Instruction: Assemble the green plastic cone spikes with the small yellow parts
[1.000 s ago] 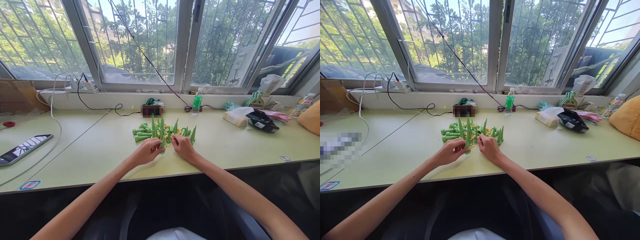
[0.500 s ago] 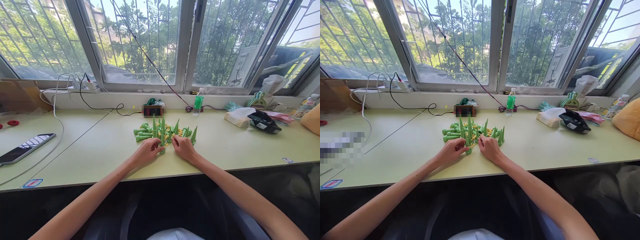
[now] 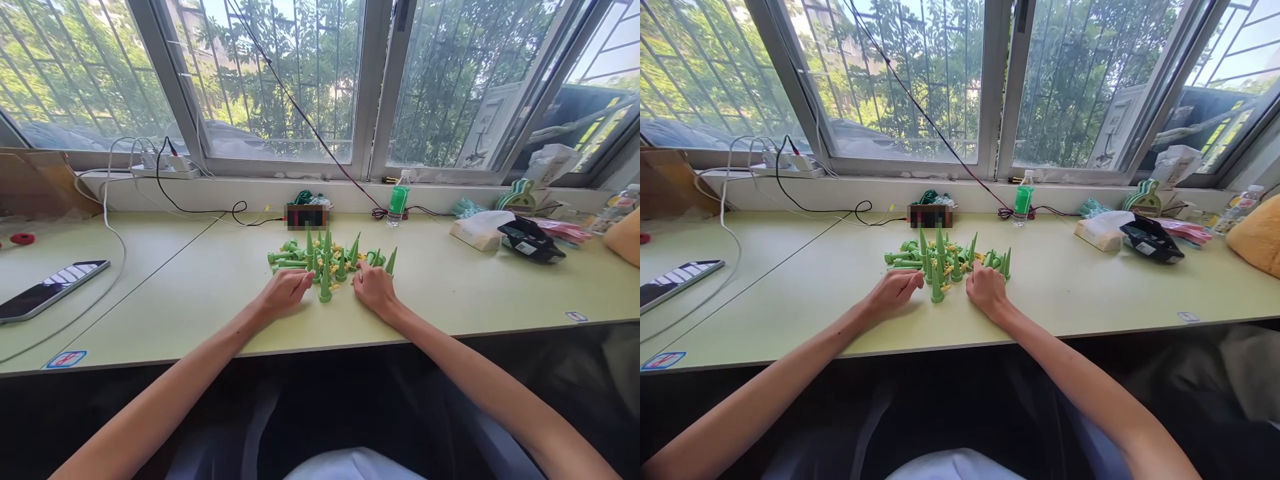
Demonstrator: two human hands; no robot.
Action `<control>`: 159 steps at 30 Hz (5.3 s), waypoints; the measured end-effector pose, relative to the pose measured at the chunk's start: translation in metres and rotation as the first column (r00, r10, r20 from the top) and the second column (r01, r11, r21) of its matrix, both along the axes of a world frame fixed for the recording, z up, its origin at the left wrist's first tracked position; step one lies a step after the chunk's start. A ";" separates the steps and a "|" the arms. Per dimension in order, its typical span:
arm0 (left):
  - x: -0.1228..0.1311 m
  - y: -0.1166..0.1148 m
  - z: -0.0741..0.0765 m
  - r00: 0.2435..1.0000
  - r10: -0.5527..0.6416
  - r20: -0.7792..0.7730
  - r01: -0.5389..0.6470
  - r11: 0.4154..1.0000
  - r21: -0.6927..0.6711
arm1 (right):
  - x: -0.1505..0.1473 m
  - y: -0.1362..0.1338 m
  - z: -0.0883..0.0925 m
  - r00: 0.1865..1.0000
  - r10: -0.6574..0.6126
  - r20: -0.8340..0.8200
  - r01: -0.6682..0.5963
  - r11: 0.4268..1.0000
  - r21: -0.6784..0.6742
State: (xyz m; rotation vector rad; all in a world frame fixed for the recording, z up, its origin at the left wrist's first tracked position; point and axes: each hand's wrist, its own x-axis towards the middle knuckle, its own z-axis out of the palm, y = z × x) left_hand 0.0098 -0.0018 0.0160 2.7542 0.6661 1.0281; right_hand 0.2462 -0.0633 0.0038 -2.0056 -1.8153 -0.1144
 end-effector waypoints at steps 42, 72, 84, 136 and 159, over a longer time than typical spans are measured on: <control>0.009 -0.003 0.000 0.999 0.037 0.009 -0.036 0.995 -0.095 | 0.043 -0.002 0.018 0.981 0.140 -0.133 -0.126 0.986 0.109; 0.013 -0.009 0.002 0.996 0.063 -0.062 -0.069 0.991 -0.114 | 0.021 0.000 0.018 0.997 0.068 0.021 -0.062 0.972 -0.229; 0.012 -0.012 0.004 0.997 0.059 -0.053 -0.065 0.991 -0.114 | 0.014 0.000 0.011 0.999 0.002 0.038 0.006 0.978 -0.210; 0.016 -0.007 0.000 0.988 0.011 -0.156 -0.011 1.000 -0.002 | 0.008 -0.007 -0.004 0.927 0.369 -0.072 -0.364 0.929 0.067; 0.020 -0.012 -0.005 0.987 0.092 -0.135 -0.095 0.995 -0.015 | 0.007 -0.006 -0.007 0.873 0.467 -0.144 -0.461 0.885 0.075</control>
